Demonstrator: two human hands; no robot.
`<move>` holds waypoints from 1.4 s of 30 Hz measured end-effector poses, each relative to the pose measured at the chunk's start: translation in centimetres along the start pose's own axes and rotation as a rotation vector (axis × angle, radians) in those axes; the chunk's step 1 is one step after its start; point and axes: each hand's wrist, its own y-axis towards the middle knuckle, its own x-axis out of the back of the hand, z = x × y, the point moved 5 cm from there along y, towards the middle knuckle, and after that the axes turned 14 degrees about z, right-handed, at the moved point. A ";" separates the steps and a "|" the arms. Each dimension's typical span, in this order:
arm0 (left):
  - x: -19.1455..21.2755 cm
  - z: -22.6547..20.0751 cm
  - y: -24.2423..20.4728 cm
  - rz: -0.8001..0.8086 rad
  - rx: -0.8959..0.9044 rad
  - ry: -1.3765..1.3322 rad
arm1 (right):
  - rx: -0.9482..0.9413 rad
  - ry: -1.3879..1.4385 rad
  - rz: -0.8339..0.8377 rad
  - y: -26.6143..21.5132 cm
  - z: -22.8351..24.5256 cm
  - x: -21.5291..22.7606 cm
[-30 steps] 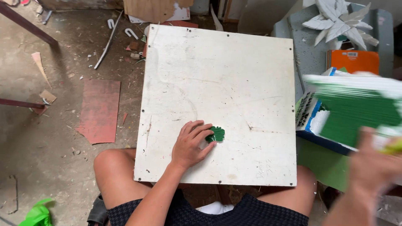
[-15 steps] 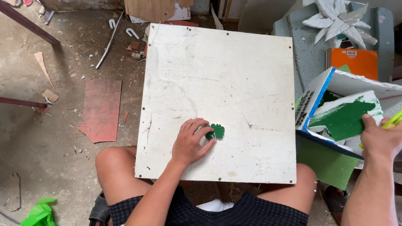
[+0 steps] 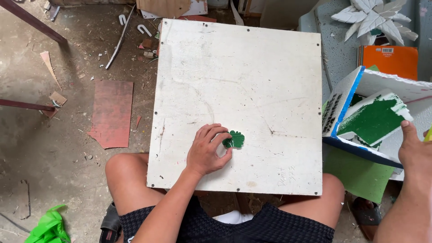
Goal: Carving and detailing a small green foam piece using a utility knife
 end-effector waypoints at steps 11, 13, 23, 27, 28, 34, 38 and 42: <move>-0.1 0.3 -0.2 0.030 0.001 -0.016 | -0.074 0.806 0.733 -22.6 24.1 4.3; -0.1 0.4 -0.3 0.014 0.005 -0.023 | -0.062 0.849 0.831 -26.4 25.7 0.9; -0.2 0.9 -0.5 -0.001 -0.001 -0.009 | -0.011 1.053 0.985 -33.6 29.9 -1.8; -0.5 1.0 -0.6 -0.006 0.006 -0.011 | -0.073 1.233 1.003 -33.7 28.5 -4.2; -0.5 1.0 -0.6 -0.020 0.006 -0.027 | -0.075 1.274 1.067 -34.0 28.5 -4.3; -0.5 1.2 -0.5 -0.043 -0.015 -0.061 | -0.073 1.182 1.123 -34.6 31.0 -1.6; -0.5 1.2 -0.5 -0.026 -0.014 -0.072 | -0.054 1.285 1.058 -35.2 30.9 -2.5; -0.6 1.2 -0.6 -0.039 -0.015 -0.064 | -0.045 1.277 1.043 -35.8 30.9 -2.9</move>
